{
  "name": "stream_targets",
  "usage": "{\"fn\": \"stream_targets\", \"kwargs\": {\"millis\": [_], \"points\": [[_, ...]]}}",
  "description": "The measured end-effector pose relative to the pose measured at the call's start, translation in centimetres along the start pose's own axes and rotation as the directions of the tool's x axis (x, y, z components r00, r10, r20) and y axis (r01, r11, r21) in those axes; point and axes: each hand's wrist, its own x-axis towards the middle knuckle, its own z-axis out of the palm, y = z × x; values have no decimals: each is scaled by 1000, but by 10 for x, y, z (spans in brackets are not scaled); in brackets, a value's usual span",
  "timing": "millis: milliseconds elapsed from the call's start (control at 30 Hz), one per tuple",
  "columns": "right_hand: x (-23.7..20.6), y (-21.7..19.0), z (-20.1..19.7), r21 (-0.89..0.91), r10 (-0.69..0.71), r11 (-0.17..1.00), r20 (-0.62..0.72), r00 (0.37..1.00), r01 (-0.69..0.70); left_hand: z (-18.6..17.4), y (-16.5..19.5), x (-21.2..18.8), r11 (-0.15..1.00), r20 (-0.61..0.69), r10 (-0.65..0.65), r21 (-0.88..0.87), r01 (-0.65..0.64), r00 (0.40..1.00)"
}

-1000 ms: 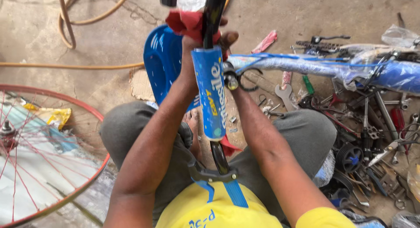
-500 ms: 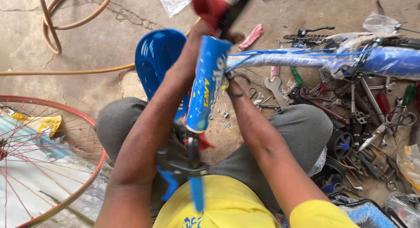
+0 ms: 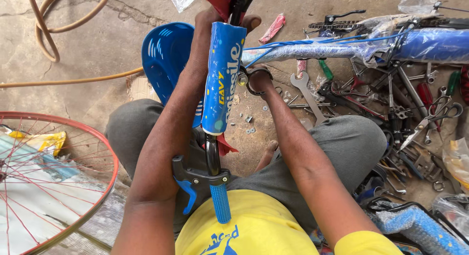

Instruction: The person attaches a blue plastic basket to the front of a bicycle using a wrench to tighten the mounting bolts. They then install the handlebar assembly onto the fork steerer tube and secure it with a clamp and bolts.

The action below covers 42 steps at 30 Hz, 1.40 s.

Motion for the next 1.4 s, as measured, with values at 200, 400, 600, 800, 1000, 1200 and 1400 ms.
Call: {"fn": "stream_targets", "kwargs": {"millis": [200,400,600,800,1000,1200,1400], "points": [[3,-1,-6,-241,14,971,60,998,1,-1,5,4,987,-54,130,105,-124,990],[-36,36,-61,-307,442,776,-359,822,-552,-4,9,1,985,-73,93,153,-81,993],[-103,87,-84,-363,730,449,-378,569,-817,-3,2,-3,989,-241,132,-36,-145,961],[-109,108,-83,-525,776,388,-258,576,-757,0,-4,5,989,-276,4,-140,-45,961],[-80,98,-62,-410,643,615,-234,729,-674,-2,8,-3,985,-181,41,-161,-70,983],[-46,75,-30,-309,365,863,-165,916,-400,-2,18,6,999,-189,-3,-48,-6,982],[-3,26,2,-218,126,967,-34,991,-130,-8,18,8,844,-47,-300,-479,242,953]]}}
